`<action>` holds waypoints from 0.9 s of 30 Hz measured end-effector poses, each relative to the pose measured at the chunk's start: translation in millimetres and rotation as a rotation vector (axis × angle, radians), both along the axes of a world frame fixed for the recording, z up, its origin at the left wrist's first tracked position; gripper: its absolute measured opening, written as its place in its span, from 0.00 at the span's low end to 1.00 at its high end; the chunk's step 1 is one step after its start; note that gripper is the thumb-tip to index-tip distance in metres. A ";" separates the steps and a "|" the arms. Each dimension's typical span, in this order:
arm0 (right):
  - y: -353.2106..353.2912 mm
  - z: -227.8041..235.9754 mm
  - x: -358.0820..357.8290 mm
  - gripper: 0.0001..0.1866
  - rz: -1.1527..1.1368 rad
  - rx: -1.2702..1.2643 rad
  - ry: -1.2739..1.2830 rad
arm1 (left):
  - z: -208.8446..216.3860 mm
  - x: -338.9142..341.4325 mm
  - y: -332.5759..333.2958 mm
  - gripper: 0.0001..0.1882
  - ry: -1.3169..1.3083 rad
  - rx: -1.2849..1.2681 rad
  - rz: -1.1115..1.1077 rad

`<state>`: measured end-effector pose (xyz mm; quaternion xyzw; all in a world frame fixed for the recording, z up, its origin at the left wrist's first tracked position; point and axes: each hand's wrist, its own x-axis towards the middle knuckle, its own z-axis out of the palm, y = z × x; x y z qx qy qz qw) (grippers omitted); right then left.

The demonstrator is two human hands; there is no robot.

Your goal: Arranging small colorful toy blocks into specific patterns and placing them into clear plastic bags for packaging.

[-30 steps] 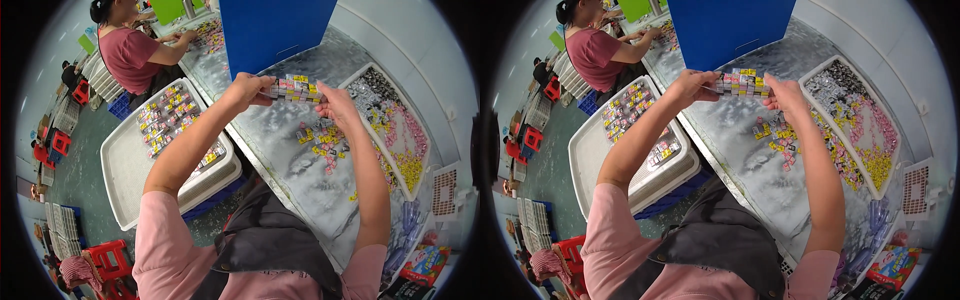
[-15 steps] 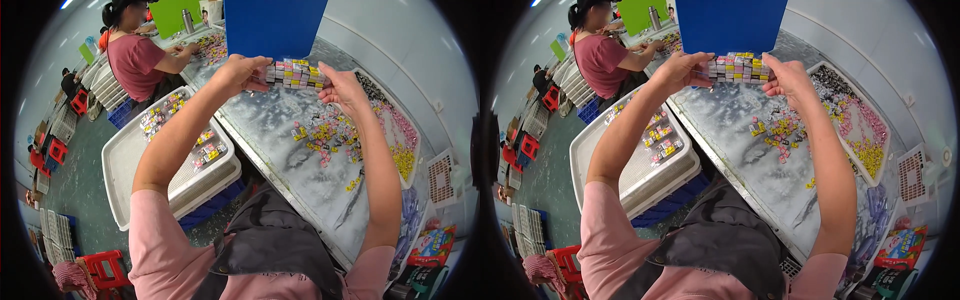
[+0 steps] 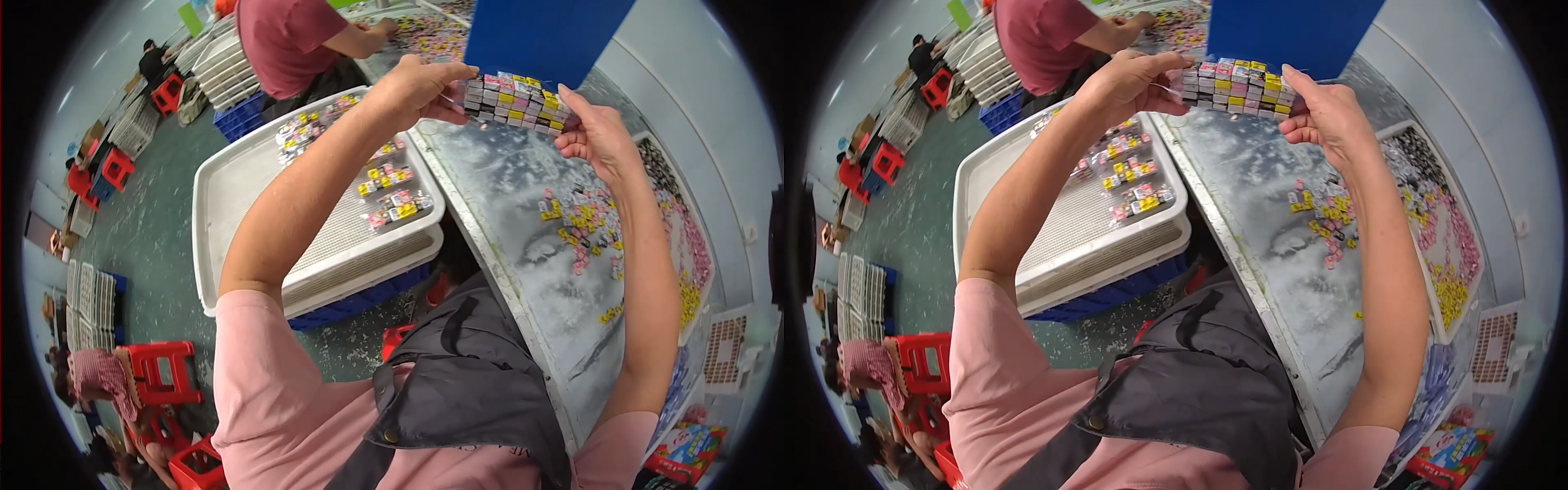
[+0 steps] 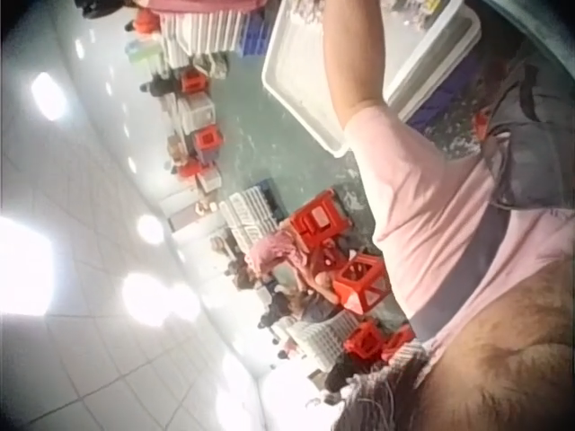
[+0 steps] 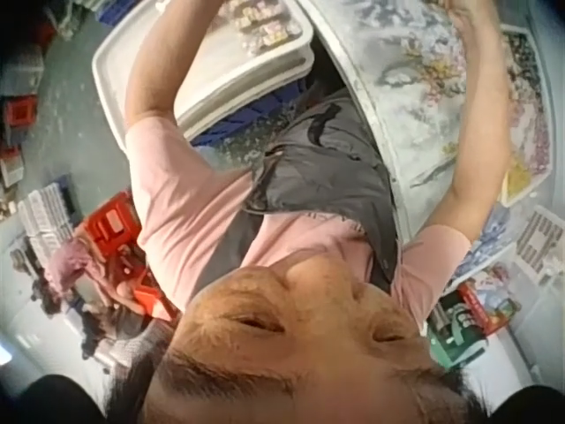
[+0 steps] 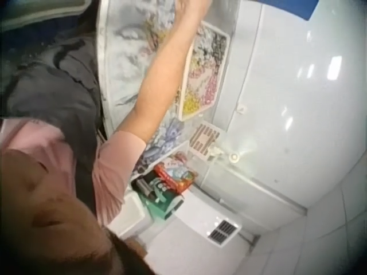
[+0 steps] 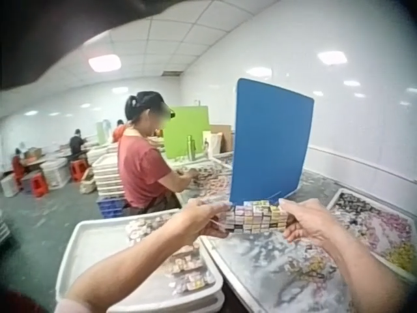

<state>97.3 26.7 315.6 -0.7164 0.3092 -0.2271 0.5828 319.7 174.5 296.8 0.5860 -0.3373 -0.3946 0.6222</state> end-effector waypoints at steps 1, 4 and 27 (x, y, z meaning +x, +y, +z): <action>5.1 -1.9 8.5 0.34 0.020 0.005 0.003 | -3.6 6.5 7.3 0.21 0.000 -0.015 0.028; 21.6 -7.8 34.8 0.34 0.078 0.018 0.006 | -10.5 25.1 33.6 0.22 0.001 -0.016 0.100; 179.8 -260.2 219.7 0.22 0.409 -0.121 0.322 | -236.1 77.9 269.0 0.17 0.075 0.295 0.648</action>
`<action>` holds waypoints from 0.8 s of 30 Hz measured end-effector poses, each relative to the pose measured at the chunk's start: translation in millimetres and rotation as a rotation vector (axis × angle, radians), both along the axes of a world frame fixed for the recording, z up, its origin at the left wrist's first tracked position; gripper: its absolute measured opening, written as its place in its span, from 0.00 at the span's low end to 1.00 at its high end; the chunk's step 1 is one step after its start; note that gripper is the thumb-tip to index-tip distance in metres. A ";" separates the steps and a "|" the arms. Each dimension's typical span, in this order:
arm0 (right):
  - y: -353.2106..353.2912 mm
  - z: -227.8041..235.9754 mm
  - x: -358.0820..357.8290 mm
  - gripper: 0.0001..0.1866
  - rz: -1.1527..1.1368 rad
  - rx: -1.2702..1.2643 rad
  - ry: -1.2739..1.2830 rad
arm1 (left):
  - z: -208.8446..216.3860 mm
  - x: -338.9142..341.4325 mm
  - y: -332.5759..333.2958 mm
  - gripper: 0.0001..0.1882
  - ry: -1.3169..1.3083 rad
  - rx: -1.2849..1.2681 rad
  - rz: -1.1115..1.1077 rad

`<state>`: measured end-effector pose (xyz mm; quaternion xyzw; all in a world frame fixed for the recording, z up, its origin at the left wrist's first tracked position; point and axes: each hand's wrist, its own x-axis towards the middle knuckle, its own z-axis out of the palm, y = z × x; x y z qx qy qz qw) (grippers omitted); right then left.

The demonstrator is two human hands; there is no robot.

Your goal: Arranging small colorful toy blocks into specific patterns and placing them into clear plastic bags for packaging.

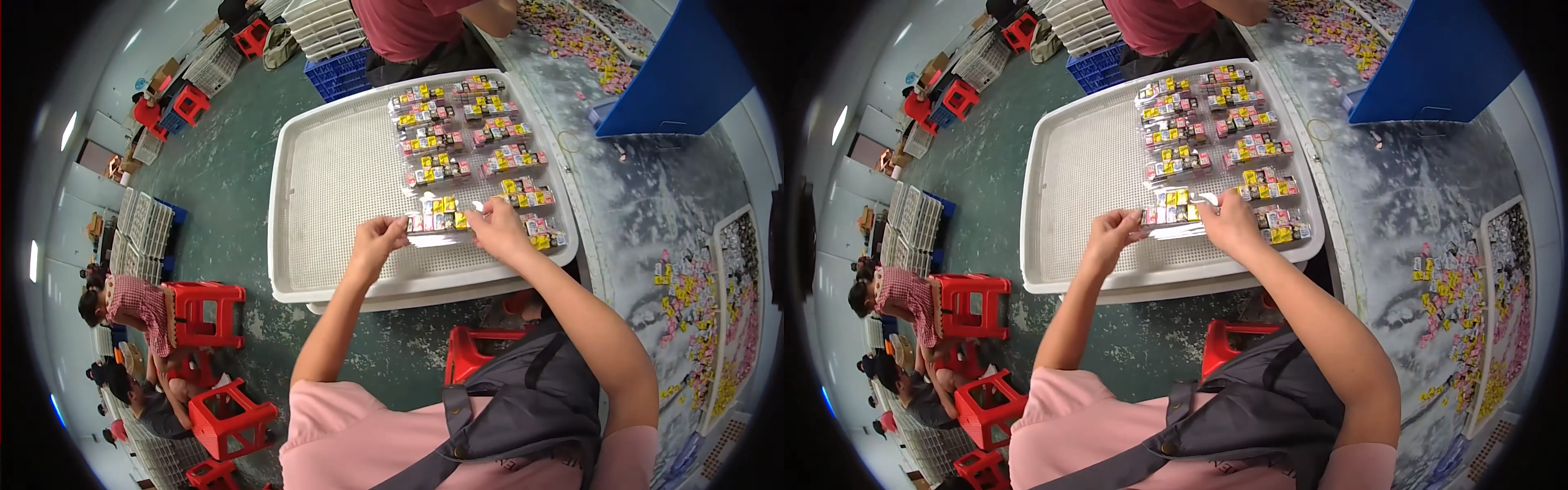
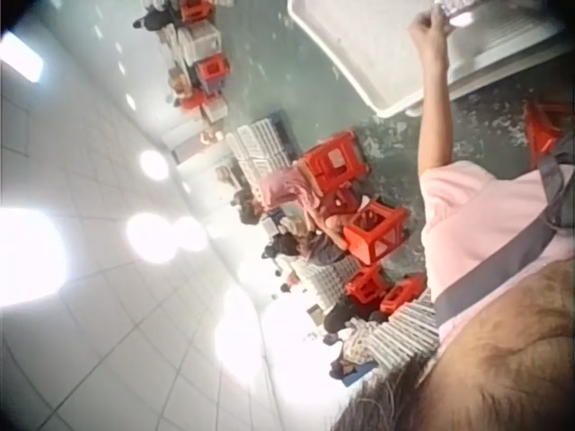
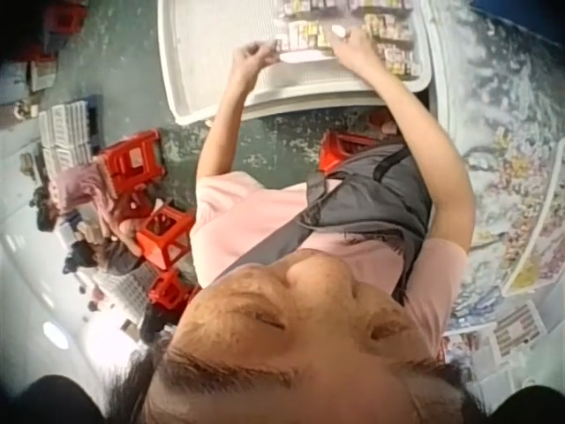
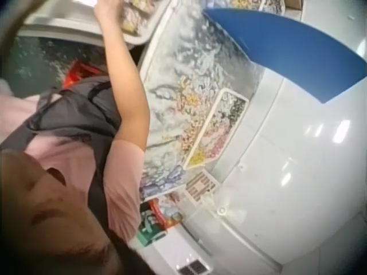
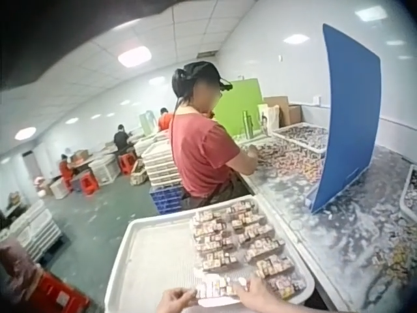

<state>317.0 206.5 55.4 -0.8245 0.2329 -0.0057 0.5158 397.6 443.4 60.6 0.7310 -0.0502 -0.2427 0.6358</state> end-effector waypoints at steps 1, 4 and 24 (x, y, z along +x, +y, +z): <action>8.1 0.2 5.3 0.22 0.013 -0.068 0.014 | -8.7 0.2 4.3 0.17 0.021 -0.036 0.025; 15.1 -8.3 12.5 0.24 0.011 -0.177 0.083 | -25.3 5.3 -0.4 0.16 0.038 -0.030 0.053; 56.2 14.5 -7.9 0.37 -0.249 0.358 -0.051 | -31.6 21.1 -13.8 0.16 -0.002 0.052 0.094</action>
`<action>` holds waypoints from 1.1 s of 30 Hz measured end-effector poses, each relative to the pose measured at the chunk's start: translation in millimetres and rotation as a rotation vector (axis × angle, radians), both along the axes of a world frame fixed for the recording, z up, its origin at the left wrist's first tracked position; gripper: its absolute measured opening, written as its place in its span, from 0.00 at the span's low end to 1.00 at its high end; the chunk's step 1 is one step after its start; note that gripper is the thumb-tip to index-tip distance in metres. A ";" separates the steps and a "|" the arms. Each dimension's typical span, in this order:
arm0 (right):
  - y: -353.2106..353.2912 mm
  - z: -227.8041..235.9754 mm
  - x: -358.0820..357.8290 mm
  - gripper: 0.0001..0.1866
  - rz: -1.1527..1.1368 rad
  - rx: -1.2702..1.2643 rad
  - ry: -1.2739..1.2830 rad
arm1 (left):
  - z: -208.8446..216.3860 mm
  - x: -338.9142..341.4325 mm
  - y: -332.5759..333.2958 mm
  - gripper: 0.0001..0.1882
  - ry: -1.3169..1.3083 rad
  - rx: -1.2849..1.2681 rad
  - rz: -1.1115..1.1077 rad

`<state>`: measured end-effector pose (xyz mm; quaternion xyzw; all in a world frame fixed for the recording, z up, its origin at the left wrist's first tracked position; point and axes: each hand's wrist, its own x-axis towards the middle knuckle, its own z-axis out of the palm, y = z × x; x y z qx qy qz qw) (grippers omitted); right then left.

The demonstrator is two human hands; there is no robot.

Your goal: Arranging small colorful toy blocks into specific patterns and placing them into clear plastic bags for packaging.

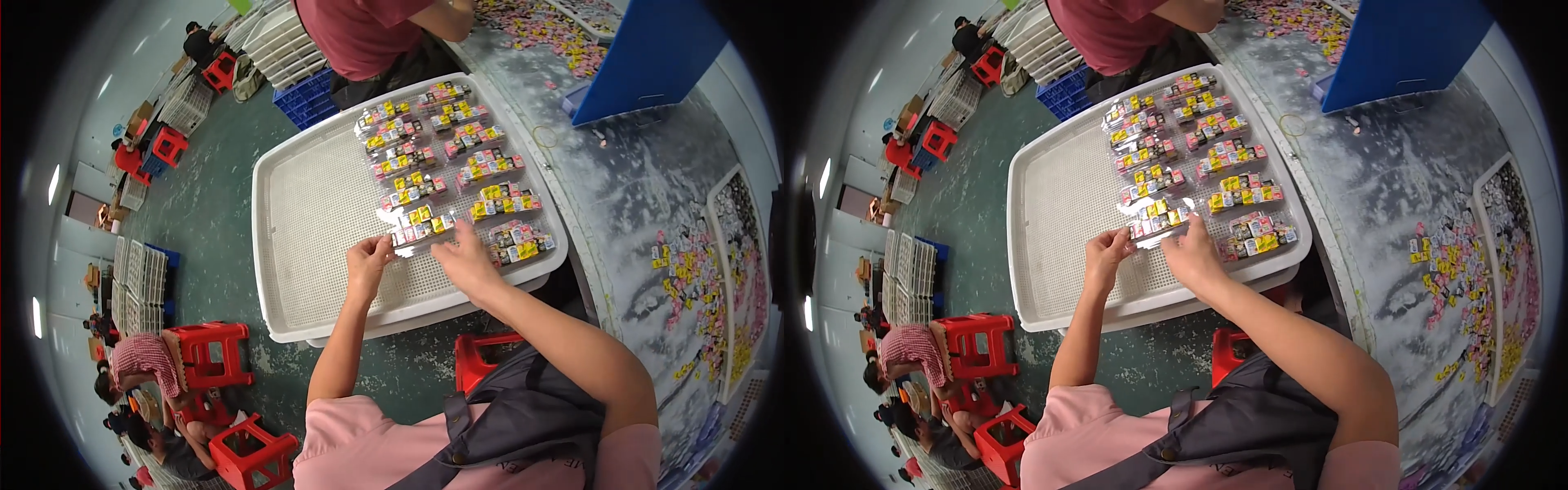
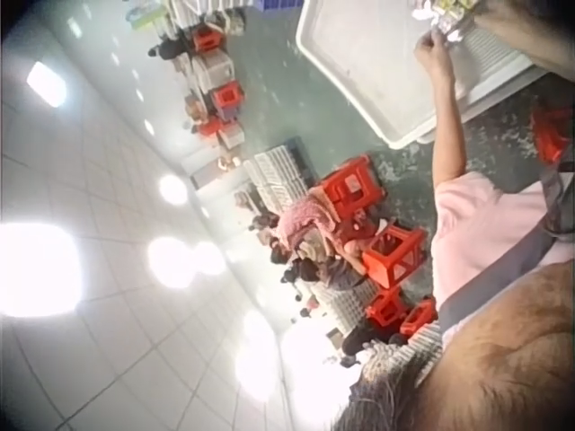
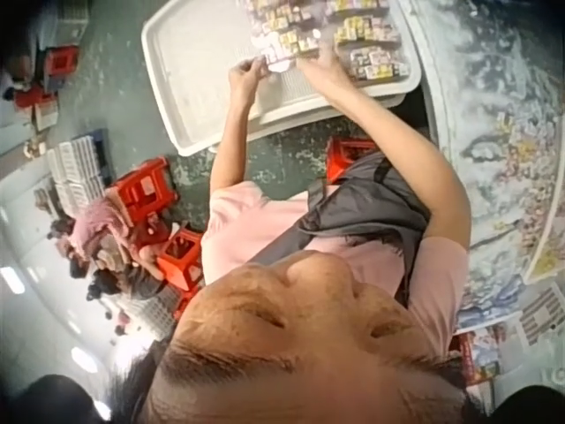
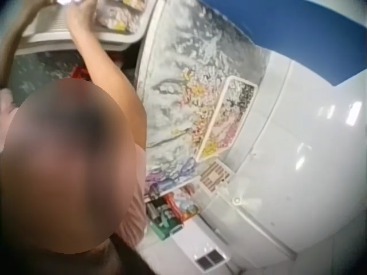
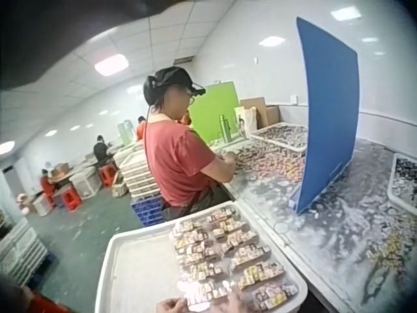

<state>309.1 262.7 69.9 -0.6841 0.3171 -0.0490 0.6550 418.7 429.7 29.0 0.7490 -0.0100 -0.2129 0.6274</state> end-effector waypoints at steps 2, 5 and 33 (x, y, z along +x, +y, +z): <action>-12.7 5.3 -17.2 0.32 0.146 0.042 -0.049 | -1.2 1.3 -3.3 0.15 -0.010 -0.004 -0.001; -30.5 22.4 -49.3 0.18 0.271 0.114 -0.139 | -10.0 3.1 -7.5 0.16 -0.059 -0.019 -0.006; -148.0 5.5 -50.4 0.11 0.175 -0.844 0.025 | 12.3 -37.9 -125.8 0.22 -1.202 0.480 -0.509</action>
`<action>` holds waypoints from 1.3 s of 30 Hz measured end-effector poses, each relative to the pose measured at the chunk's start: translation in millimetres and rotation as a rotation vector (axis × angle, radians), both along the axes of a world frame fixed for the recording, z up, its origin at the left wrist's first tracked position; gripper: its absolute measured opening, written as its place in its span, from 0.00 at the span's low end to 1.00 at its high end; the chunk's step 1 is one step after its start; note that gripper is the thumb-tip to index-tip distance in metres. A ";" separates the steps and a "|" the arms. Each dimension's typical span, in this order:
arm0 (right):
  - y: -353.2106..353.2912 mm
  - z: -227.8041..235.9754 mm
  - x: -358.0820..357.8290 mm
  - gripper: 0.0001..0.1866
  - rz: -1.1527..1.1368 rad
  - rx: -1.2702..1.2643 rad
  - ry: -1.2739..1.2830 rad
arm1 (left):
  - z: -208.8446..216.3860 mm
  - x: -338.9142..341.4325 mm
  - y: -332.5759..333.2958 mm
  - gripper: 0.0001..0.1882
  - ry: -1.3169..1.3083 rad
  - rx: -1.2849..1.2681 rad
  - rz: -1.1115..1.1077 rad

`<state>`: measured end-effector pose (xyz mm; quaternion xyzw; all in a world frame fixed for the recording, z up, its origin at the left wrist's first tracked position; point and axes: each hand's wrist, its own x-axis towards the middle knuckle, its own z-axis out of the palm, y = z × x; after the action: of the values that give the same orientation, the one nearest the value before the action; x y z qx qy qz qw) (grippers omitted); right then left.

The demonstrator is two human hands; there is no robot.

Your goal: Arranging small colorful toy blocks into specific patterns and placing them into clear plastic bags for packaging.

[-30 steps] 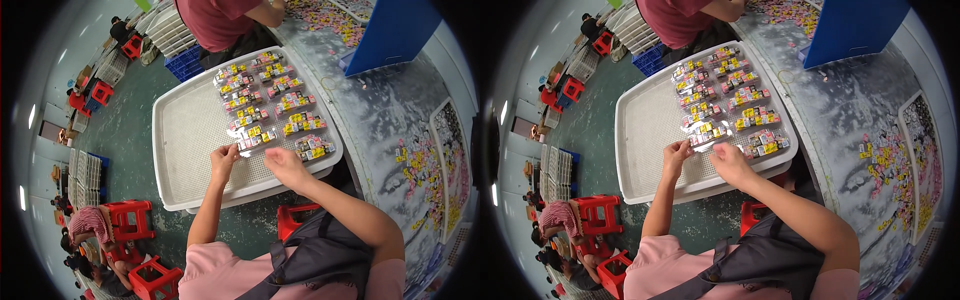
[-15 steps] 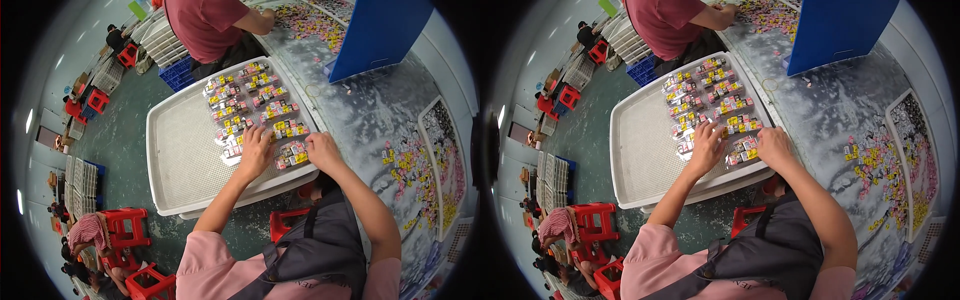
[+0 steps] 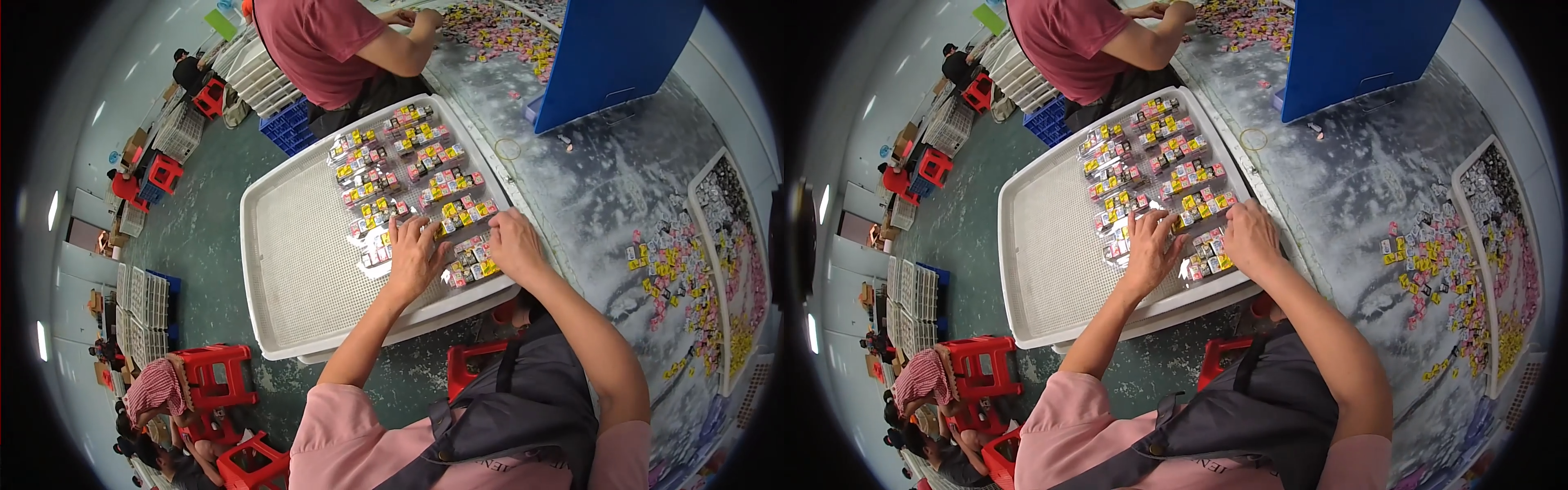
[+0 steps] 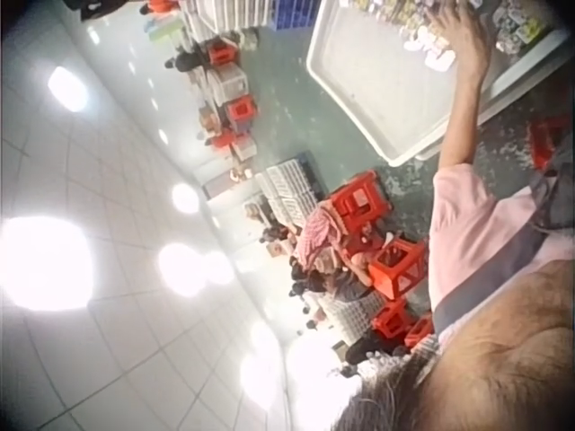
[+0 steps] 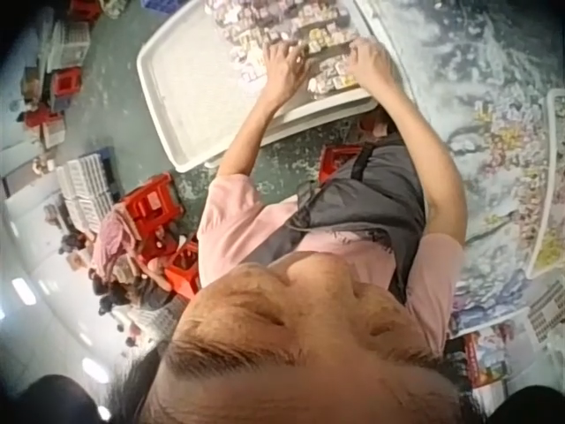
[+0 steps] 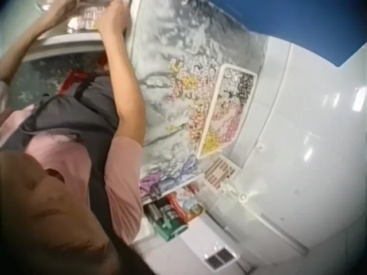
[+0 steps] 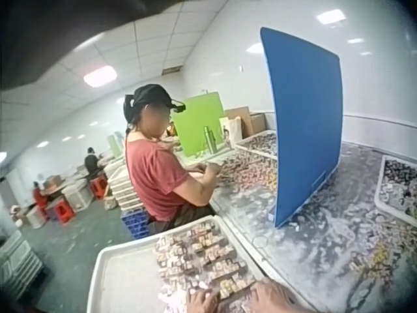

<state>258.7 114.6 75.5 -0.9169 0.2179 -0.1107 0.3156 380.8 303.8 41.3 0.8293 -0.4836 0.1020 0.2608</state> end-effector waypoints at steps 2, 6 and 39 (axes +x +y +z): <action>-2.3 1.5 -2.6 0.12 -0.039 -0.010 -0.057 | 1.0 -0.4 2.5 0.22 -0.021 0.005 0.006; -24.7 -14.4 -19.2 0.14 -0.006 -0.068 -0.269 | -0.8 -2.2 -3.2 0.22 -0.045 0.033 -0.005; -161.9 -105.7 -472.2 0.28 -0.432 -0.569 -0.269 | -38.0 -303.3 -175.4 0.21 0.263 -0.116 -0.660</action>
<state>-213.5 -47.3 -30.2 -0.8780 0.3236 -0.3500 0.0435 77.4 128.5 3.4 0.6182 -0.6810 -0.0681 0.3865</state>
